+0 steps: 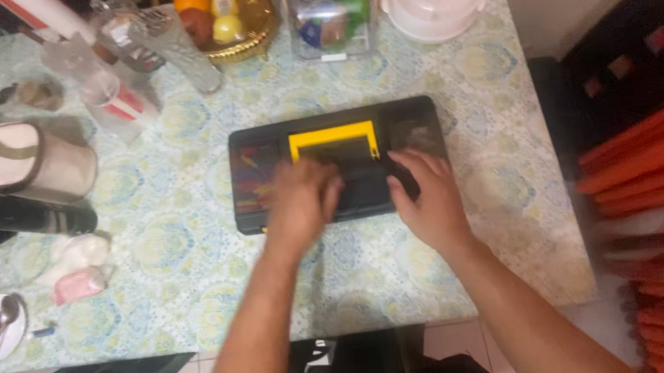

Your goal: The person opens a black toolbox with yellow latches on a patterned tablecloth. They remove small metal hardware and plastic-wrapped items, placing them on the table. The person then opens the main compartment, removes a smaller red-handled case, and takes out various tools including pliers and screwdrivers, laying them on the table.

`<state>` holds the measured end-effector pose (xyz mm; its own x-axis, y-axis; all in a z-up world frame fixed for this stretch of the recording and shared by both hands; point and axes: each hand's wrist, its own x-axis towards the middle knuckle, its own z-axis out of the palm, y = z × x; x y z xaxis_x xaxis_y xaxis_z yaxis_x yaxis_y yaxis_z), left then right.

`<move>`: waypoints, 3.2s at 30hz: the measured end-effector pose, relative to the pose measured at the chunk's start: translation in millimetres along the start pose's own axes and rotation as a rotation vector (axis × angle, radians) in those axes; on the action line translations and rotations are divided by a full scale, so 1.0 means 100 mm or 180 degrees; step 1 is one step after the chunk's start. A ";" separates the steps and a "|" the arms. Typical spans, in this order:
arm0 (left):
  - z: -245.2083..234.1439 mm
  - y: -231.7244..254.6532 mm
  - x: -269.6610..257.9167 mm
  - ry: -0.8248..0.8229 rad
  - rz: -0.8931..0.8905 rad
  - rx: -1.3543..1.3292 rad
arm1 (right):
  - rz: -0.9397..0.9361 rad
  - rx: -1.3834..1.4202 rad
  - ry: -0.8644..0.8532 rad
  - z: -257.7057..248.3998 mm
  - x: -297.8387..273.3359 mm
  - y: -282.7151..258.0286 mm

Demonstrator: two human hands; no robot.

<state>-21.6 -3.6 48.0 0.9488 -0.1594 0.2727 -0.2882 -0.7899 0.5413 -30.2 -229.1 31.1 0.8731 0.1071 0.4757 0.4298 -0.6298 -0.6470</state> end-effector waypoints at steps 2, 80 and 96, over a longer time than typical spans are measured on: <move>0.08 -0.01 -0.28 -0.0084 0.0141 -0.0149 | 0.0055 -0.0075 0.0032 0.03 -0.08 0.01; 0.30 -0.11 -0.60 0.0337 0.0444 -0.0407 | 0.0720 -0.1434 -0.1768 -0.09 0.80 0.83; 0.25 -0.04 -0.59 0.0362 0.0439 -0.0353 | 0.2556 0.0849 -0.0284 -0.64 0.73 1.80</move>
<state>-73.4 -5.2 10.0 0.8805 -0.1886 0.4350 -0.4328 -0.6942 0.5752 96.3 -384.3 -12.5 0.9464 -0.2275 -0.2294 -0.2978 -0.3393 -0.8923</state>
